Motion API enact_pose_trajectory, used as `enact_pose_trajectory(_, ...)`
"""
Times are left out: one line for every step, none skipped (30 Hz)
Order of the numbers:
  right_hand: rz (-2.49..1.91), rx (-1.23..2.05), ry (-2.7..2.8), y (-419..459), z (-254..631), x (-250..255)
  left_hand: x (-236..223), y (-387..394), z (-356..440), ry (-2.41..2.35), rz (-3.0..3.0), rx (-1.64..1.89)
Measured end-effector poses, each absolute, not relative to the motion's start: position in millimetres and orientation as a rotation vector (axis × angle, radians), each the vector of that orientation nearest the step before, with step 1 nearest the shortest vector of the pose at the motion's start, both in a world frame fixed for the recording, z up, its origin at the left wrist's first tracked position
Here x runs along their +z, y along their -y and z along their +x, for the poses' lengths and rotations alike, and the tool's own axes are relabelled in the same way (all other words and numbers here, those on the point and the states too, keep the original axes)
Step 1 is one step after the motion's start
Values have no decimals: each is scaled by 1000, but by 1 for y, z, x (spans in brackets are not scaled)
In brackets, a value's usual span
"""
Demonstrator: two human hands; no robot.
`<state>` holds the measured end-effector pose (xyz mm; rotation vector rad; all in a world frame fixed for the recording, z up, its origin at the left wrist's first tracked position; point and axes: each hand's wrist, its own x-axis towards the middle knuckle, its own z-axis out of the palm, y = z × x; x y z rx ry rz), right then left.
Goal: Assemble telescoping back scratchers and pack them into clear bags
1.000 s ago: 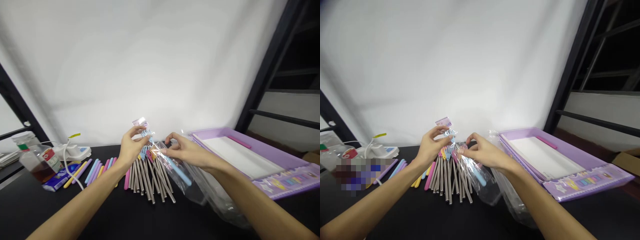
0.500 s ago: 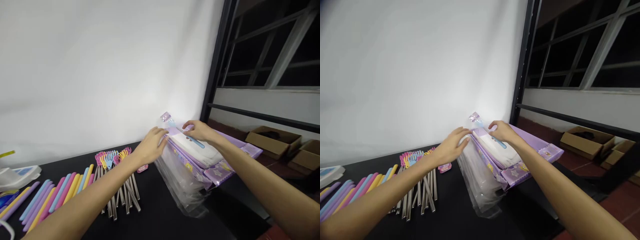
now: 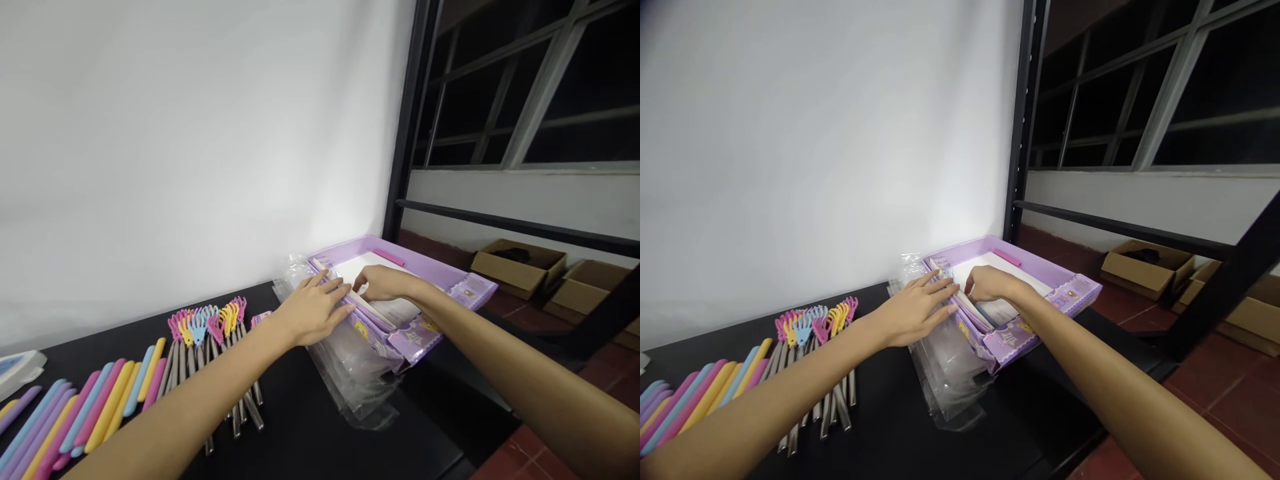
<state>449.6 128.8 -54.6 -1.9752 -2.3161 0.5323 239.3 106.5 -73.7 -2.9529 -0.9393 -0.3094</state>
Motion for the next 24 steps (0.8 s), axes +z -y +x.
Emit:
enact_pose_trajectory(-1979, 511, 2323, -128, 449, -54, -74, -106, 239, 946, -2955, -303)
enact_pose_trajectory(-1985, 507, 2321, -127, 449, -53, -74, -106, 239, 952, -2960, -299)
enact_pose_trajectory(-1992, 506, 2313, -126, 449, -53, -74, -105, 238, 956, -2968, -293)
enact_pose_trajectory(-1997, 491, 2304, -126, 449, -54, -74, -105, 238, 960, -2974, -288)
enact_pose_trajectory(-1998, 464, 2289, -127, 449, -55, -74, -105, 237, 962, -2978, -283)
enact_pose_trajectory(-1994, 428, 2269, -128, 449, -55, -74, -105, 236, 959, -2980, -281)
enact_pose_trajectory(-1985, 393, 2249, -129, 449, -55, -73, -105, 234, 953, -2978, -284)
enact_pose_trajectory(-1972, 369, 2234, -131, 449, -55, -73, -105, 231, 941, -2972, -291)
enact_pose_trajectory(-1957, 358, 2221, -132, 449, -53, -71, -105, 228, 927, -2964, -303)
enact_pose_trajectory(-1941, 352, 2208, -132, 447, -51, -70, -104, 224, 914, -2954, -318)
enact_pose_trajectory(-1925, 340, 2190, -131, 445, -47, -67, -104, 219, 900, -2944, -336)
enact_pose_trajectory(-1908, 310, 2169, -129, 441, -43, -65, -102, 214, 893, -2933, -359)
enact_pose_trajectory(-1874, 263, 2137, -125, 436, -37, -61, -100, 208, 891, -2923, -388)
enact_pose_trajectory(-1811, 218, 2092, -119, 429, -31, -57, -97, 201, 892, -2915, -424)
enact_pose_trajectory(-1726, 192, 2048, -112, 421, -25, -52, -94, 193, 896, -2908, -467)
enact_pose_trajectory(-1593, 204, 1997, -104, 412, -19, -47, -89, 184, 904, -2905, -516)
enact_pose_trajectory(-1443, 270, 1958, -95, 402, -14, -42, -83, 175, 917, -2905, -564)
enact_pose_trajectory(-1314, 362, 1952, -86, 392, -9, -36, -77, 165, 941, -2905, -608)
enact_pose_trajectory(-1218, 451, 1968, -77, 382, -6, -30, -70, 153, 973, -2906, -639)
enact_pose_trajectory(-1157, 516, 1986, -69, 372, -3, -23, -62, 140, 1007, -2903, -648)
enact_pose_trajectory(-1124, 564, 2014, -62, 364, -2, -16, -52, 125, 1040, -2891, -640)
enact_pose_trajectory(-1108, 593, 2043, -56, 357, -1, -8, -42, 108, 1058, -2872, -617)
enact_pose_trajectory(-1102, 603, 2062, -51, 352, -1, 1, -30, 89, 1059, -2835, -607)
enact_pose_trajectory(-1098, 588, 2063, -47, 350, -2, 11, -16, 68, 1063, -2783, -599)
